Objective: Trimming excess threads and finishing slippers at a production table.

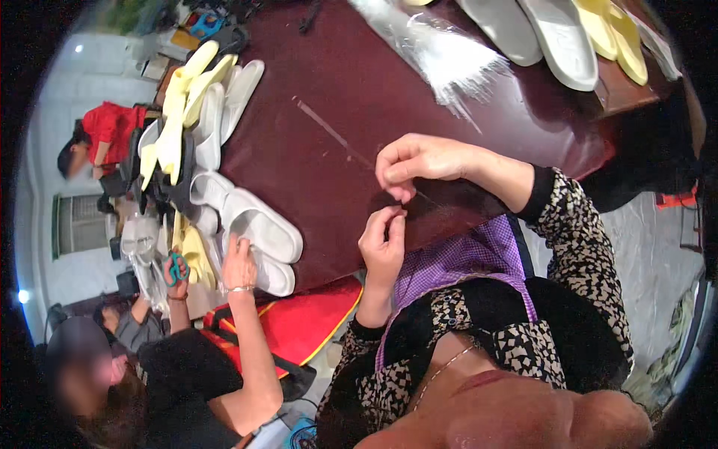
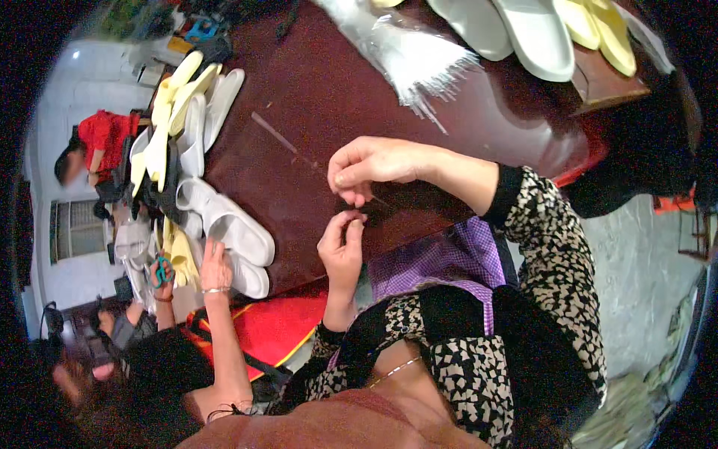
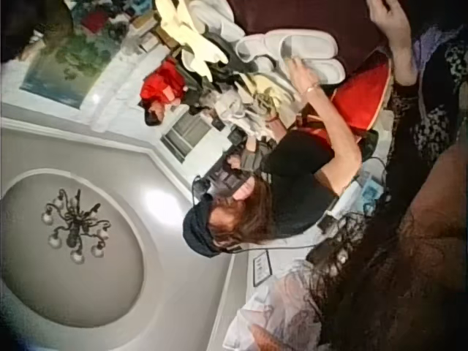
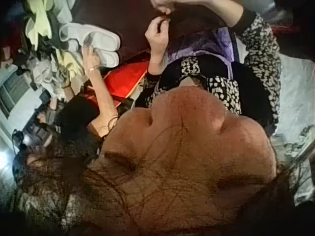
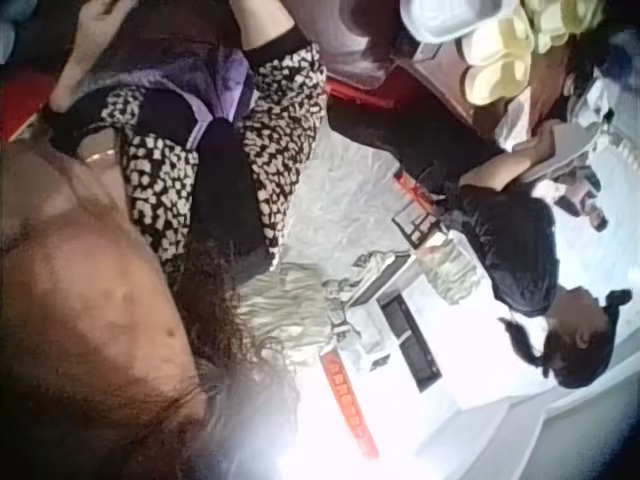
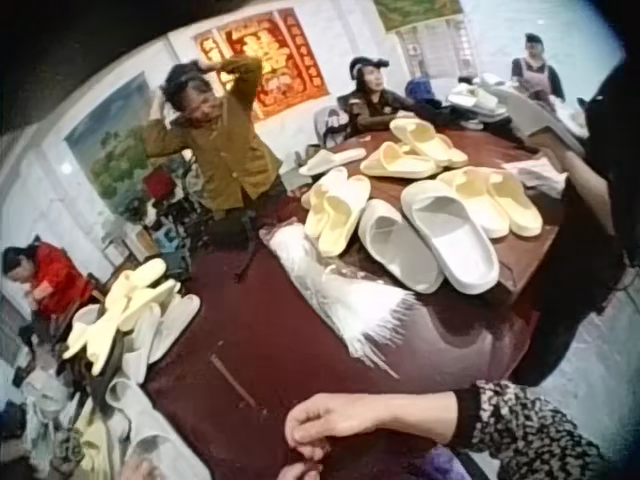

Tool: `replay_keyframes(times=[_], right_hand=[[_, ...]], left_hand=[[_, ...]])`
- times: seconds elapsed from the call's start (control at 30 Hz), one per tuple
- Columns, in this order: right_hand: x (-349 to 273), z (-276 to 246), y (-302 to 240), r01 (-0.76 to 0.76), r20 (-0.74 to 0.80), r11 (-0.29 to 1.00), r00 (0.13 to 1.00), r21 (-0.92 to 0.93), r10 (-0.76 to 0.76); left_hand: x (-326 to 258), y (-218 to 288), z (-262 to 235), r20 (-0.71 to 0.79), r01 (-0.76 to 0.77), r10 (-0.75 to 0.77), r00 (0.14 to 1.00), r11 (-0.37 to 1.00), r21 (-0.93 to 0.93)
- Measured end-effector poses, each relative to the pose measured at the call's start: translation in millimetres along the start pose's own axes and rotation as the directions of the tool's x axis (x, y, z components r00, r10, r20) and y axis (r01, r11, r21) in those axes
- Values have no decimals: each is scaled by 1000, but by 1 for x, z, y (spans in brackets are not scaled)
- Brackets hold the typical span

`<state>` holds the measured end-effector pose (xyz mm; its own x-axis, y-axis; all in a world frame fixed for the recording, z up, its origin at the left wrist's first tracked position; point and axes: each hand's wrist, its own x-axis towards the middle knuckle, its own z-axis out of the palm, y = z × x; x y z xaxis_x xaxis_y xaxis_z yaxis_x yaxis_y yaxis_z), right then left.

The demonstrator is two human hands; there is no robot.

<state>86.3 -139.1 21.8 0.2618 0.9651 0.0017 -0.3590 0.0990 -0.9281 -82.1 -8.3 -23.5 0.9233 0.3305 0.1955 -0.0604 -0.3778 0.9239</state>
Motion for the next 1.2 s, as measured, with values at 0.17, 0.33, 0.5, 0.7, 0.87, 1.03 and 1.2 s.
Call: replay_keyframes(times=[0.17, 0.33, 0.5, 0.7, 0.87, 1.03, 1.2], right_hand=[[7, 2, -3, 22, -154, 995, 987, -102, -38], [11, 0, 6, 76, -283, 997, 957, 12, -69], [13, -9, 14, 86, -241, 990, 969, 113, -56], [10, -14, 15, 106, -298, 989, 952, 103, -71], [8, -21, 19, 195, -351, 972, 926, 129, -139], [9, -27, 15, 214, -403, 969, 903, 122, -149], [8, -20, 12, 153, -409, 985, 906, 76, -110]], left_hand=[[6, 9, -7, -9, -190, 194, 981, 969, 161], [6, 5, -19, -13, -379, 410, 912, 855, 354], [-2, -10, -32, -68, -328, 393, 917, 839, 434], [-7, -22, -40, -92, -295, 391, 916, 810, 507], [-5, -22, -34, -74, -320, 415, 907, 793, 518], [-5, -23, -33, -64, -332, 417, 907, 800, 501], [-2, -19, -32, -90, -292, 359, 929, 861, 417]])
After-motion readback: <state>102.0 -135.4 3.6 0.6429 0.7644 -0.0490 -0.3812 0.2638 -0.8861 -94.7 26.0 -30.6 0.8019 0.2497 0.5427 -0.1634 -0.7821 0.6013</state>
